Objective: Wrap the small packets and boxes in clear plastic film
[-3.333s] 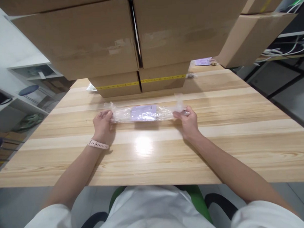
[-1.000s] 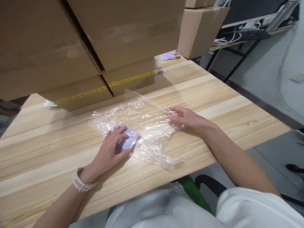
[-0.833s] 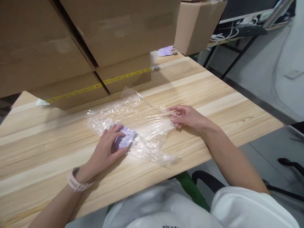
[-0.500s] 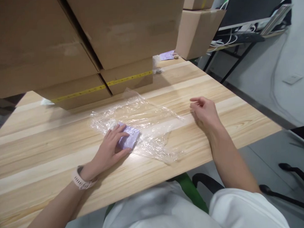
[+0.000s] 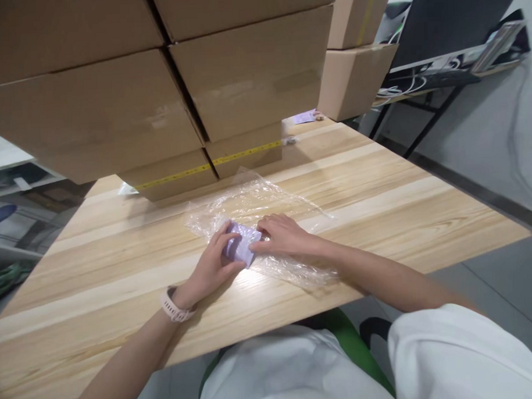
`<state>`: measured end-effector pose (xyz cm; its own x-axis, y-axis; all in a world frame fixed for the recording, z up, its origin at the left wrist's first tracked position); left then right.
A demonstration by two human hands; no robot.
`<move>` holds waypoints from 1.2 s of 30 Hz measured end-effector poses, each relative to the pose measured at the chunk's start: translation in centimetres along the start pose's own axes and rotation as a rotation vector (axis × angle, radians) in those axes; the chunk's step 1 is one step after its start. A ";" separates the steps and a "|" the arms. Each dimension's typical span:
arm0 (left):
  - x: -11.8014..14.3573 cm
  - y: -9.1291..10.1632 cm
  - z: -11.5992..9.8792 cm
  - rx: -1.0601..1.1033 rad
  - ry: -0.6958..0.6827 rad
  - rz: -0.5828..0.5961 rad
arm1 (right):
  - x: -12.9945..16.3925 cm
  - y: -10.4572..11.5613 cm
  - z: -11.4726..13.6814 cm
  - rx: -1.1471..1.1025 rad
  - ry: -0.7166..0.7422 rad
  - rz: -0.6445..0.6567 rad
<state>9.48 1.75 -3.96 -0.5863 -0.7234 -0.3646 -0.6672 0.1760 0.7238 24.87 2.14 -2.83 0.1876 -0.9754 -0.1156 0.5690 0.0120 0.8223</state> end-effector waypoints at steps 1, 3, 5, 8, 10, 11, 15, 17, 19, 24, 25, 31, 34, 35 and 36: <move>-0.1 0.4 -0.1 0.015 -0.005 -0.020 | 0.0 -0.2 -0.2 -0.052 -0.042 -0.011; -0.3 1.7 -0.5 0.025 -0.025 -0.070 | 0.3 -0.8 -0.2 -0.190 -0.114 -0.022; -0.6 4.0 -0.9 0.010 -0.044 -0.177 | 0.5 -1.3 0.6 -0.316 -0.144 -0.017; -0.5 9.0 -1.2 -0.028 -0.043 -0.442 | 0.6 -1.3 3.5 -0.344 -0.040 -0.053; -0.1 11.8 -1.1 -0.040 -0.023 -0.570 | 1.0 -1.4 6.6 -0.269 0.121 -0.075; -0.1 12.7 -1.0 -0.038 -0.004 -0.587 | 1.3 -1.8 8.2 -0.223 0.209 -0.064; -0.5 11.7 0.4 -0.008 0.091 -0.324 | 3.2 -4.9 13.0 -0.148 0.475 0.089; -0.5 9.4 0.8 -0.034 0.099 -0.093 | 4.1 -5.8 14.1 -0.323 0.555 0.187; -0.2 7.2 1.0 -0.078 0.078 0.101 | 3.4 -5.3 12.9 -0.540 0.469 0.164; 0.2 5.0 1.5 -0.074 0.036 0.243 | -0.1 -4.1 4.9 -0.300 0.193 -0.044; 0.3 4.7 1.6 -0.060 0.031 0.249 | -0.5 -4.4 4.0 -0.190 0.228 -0.018; 0.4 2.4 1.0 -0.097 0.004 0.217 | -1.1 -4.9 -0.4 0.140 0.264 0.046; -0.1 1.1 0.6 -0.174 -0.019 0.169 | -1.0 -4.2 -1.9 0.173 0.234 0.027; -0.3 0.7 0.5 -0.187 -0.025 0.157 | -1.0 -3.9 -2.4 0.176 0.221 0.017; -0.6 0.4 0.5 -0.192 -0.030 0.150 | -1.1 -3.5 -3.0 0.175 0.207 0.007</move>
<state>9.37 2.56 -3.77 -0.6872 -0.6784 -0.2599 -0.4742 0.1478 0.8679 25.09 3.82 -7.28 0.3608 -0.9096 -0.2062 0.4234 -0.0372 0.9052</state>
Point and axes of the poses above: each hand's wrist, its own x-axis away from the middle knuckle, its own y-axis out of the back of the hand, z = x × y, the point moved 10 cm from there along -x, towards the middle knuckle, and after that the axes turned 8 degrees about -z, right-handed, at the moved point
